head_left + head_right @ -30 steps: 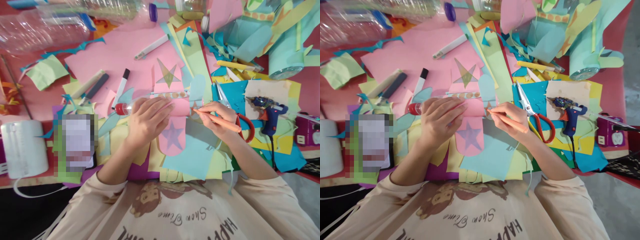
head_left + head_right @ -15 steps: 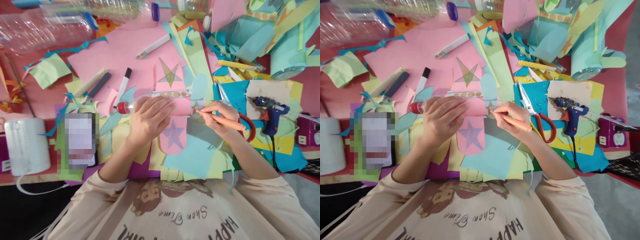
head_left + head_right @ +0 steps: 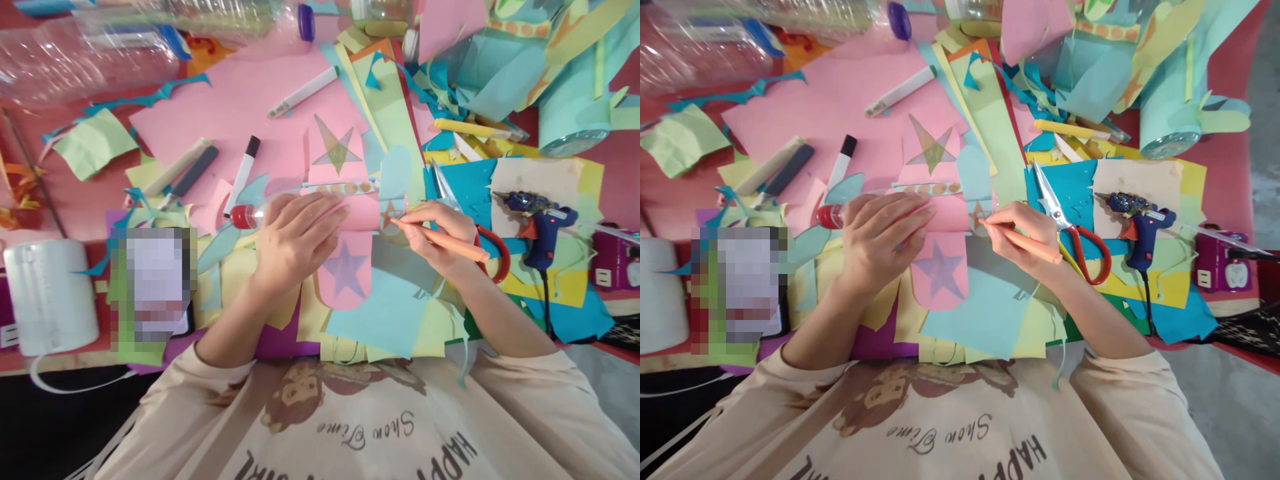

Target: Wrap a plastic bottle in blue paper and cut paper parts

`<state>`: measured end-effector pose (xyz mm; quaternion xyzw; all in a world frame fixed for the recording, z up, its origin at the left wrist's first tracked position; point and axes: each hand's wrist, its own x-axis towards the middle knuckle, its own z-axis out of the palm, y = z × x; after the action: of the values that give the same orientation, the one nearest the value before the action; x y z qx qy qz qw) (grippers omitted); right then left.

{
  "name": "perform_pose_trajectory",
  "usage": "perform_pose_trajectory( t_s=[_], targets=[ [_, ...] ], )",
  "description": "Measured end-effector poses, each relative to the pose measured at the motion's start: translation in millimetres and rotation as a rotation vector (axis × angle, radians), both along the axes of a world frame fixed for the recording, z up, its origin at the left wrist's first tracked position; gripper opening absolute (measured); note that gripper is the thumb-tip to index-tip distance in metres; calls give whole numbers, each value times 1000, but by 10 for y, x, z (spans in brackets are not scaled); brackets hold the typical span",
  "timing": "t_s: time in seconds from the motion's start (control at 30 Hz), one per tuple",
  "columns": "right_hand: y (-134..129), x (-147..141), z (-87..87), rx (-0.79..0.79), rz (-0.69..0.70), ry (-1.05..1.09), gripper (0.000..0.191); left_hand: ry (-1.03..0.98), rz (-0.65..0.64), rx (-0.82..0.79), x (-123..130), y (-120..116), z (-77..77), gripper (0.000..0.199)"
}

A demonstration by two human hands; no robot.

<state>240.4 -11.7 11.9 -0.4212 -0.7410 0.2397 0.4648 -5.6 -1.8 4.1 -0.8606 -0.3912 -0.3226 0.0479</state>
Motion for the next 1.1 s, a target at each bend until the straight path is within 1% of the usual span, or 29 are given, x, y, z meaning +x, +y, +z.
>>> perform_pose_trajectory(
  t_s=[0.13, 0.33, 0.5, 0.63, 0.77, 0.87, 0.97, 1.1],
  targets=[
    [1, 3, 10, -9, -30, -4, 4, 10, 23, -30, -7, -5, -13, 43],
    [-3, 1, 1, 2, 17, 0, 6, -85, -10, -155, -26, -10, -42, 49],
    [4, 7, -18, 10, -43, 6, 4, -58, 3, -178, -27, -16, -25, 51],
    [5, 12, -15, 5, -17, 16, 6, -64, 2, -212, -26, -17, -15, 47],
    [-1, 14, -20, 5, 8, 0, 6, -51, 6, -166, -23, -10, -16, 47],
    [-2, 15, -21, 21, -35, 0, 5, -37, 14, -127, -21, -10, -14, 47],
    [0, 16, -14, 10, -74, -11, 4, -1, 27, -123, -20, -14, -9, 50],
    [3, 15, -7, 24, -38, 1, 5, -28, 14, -116, -18, -16, -10, 48]
  ],
)
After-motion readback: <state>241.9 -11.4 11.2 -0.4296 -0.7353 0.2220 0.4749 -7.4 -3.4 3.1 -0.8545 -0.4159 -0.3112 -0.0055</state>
